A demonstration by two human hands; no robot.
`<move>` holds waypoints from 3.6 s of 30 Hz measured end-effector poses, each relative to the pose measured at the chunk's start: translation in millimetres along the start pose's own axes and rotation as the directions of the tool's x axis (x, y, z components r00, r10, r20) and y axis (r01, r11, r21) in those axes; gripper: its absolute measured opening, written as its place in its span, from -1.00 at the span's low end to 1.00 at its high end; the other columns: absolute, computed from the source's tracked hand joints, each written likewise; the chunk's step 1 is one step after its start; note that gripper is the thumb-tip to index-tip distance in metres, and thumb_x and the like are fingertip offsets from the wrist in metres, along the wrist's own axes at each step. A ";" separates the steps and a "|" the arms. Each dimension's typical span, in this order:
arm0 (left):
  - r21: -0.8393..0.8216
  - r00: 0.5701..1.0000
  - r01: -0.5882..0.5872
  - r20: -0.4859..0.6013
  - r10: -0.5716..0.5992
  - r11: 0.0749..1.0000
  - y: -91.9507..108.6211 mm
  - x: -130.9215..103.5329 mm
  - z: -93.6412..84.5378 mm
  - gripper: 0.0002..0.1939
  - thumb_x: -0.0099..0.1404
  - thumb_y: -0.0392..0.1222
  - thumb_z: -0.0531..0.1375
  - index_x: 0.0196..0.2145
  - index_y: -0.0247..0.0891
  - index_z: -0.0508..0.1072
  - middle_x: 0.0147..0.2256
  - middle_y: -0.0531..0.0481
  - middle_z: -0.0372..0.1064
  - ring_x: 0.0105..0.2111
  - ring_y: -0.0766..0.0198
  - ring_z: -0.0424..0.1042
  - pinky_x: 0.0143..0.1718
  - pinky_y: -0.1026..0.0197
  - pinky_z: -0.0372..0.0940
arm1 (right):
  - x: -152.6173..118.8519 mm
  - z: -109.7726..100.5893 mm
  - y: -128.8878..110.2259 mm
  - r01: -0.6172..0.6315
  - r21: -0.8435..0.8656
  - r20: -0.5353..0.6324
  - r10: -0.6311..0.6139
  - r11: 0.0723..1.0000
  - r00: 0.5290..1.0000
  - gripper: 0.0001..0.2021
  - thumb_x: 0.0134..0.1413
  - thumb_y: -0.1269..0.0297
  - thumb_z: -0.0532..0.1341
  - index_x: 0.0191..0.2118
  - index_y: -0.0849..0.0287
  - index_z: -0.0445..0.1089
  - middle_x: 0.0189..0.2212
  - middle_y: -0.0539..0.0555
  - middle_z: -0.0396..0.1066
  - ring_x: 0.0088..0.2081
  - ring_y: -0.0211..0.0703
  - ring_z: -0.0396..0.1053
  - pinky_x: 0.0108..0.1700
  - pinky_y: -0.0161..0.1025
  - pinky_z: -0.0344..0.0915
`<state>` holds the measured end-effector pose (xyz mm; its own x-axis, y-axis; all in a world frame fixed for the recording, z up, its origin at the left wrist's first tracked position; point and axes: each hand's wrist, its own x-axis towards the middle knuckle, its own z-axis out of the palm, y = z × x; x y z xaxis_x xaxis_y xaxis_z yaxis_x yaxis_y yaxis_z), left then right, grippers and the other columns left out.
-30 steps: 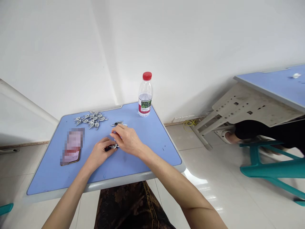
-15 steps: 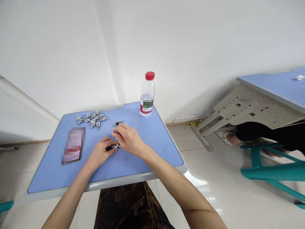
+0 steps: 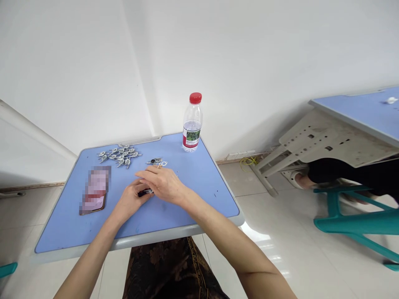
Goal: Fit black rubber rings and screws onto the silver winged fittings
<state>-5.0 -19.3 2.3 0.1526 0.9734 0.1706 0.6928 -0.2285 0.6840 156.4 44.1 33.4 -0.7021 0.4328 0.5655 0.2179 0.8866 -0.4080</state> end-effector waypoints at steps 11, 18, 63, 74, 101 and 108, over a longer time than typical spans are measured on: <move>0.000 0.999 0.036 0.004 -0.036 0.999 -1.0 -0.9 1.0 -0.83 0.20 -0.29 0.22 -0.23 -0.18 0.55 -0.25 -0.03 0.44 -0.27 0.19 0.43 -0.24 0.18 0.30 | 2.2 3.7 1.9 -0.053 0.092 -0.101 0.062 0.994 0.993 -0.81 0.27 0.40 -0.01 -0.23 0.17 0.35 -0.43 0.06 0.41 -0.39 -0.22 0.32 -0.30 -0.28 0.26; 0.017 0.998 0.057 0.005 -0.057 0.998 2.5 -0.9 -0.4 -0.84 0.20 -0.30 0.22 -0.25 -0.18 0.55 -0.26 -0.02 0.45 -0.30 0.20 0.44 -0.25 0.18 0.28 | 1.7 4.8 -4.0 -0.098 0.079 -0.152 0.109 0.992 0.982 -0.79 0.25 0.42 -0.01 -0.31 0.17 0.35 -0.48 0.04 0.38 -0.43 -0.24 0.30 -0.34 -0.31 0.23; 0.025 0.998 -0.056 -0.040 0.057 0.998 -6.0 0.4 5.8 -0.86 0.16 -0.39 0.21 -0.34 -0.23 0.53 -0.25 -0.04 0.44 -0.23 0.17 0.41 -0.17 0.13 0.31 | -0.4 13.6 -4.1 0.086 0.070 -0.139 -0.076 0.994 0.987 -0.81 0.28 0.42 -0.01 -0.20 0.19 0.34 -0.38 0.07 0.45 -0.33 -0.22 0.36 -0.26 -0.27 0.29; -0.039 0.995 -0.045 -0.090 0.041 0.998 -9.0 -0.7 9.7 -0.87 0.17 -0.40 0.14 -0.50 -0.31 0.42 -0.37 -0.01 0.40 -0.35 0.26 0.38 -0.32 0.23 0.28 | 3.6 14.9 -12.4 0.096 -0.069 -0.076 -0.102 0.993 0.992 -0.77 0.30 0.37 -0.03 -0.29 0.21 0.35 -0.45 0.06 0.39 -0.37 -0.22 0.32 -0.30 -0.28 0.23; -0.004 0.997 -0.025 -0.072 0.025 1.000 -1.0 0.4 5.2 -0.87 0.18 -0.40 0.15 -0.45 -0.29 0.47 -0.34 -0.02 0.41 -0.34 0.25 0.38 -0.32 0.24 0.25 | 0.6 24.0 -11.9 -0.014 -0.035 -0.212 0.006 0.999 0.977 -0.81 0.25 0.35 0.05 -0.35 0.18 0.36 -0.45 0.06 0.41 -0.40 -0.21 0.33 -0.31 -0.26 0.28; 0.021 1.000 0.020 -0.020 -0.019 1.000 -5.6 0.6 -4.7 -0.84 0.18 -0.25 0.21 -0.25 -0.19 0.55 -0.35 0.00 0.40 -0.33 0.25 0.40 -0.29 0.24 0.26 | 0.4 -5.8 9.7 -0.203 0.198 -0.506 0.278 0.959 0.816 -0.85 0.19 0.27 0.13 -0.33 0.17 0.40 -0.48 0.02 0.45 -0.46 -0.27 0.36 -0.33 -0.30 0.32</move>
<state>-12.1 -17.5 1.9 0.1252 0.9772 0.1716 0.7106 -0.2091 0.6718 162.2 53.9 33.8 -0.1694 0.6822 0.7113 0.2171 0.7298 -0.6483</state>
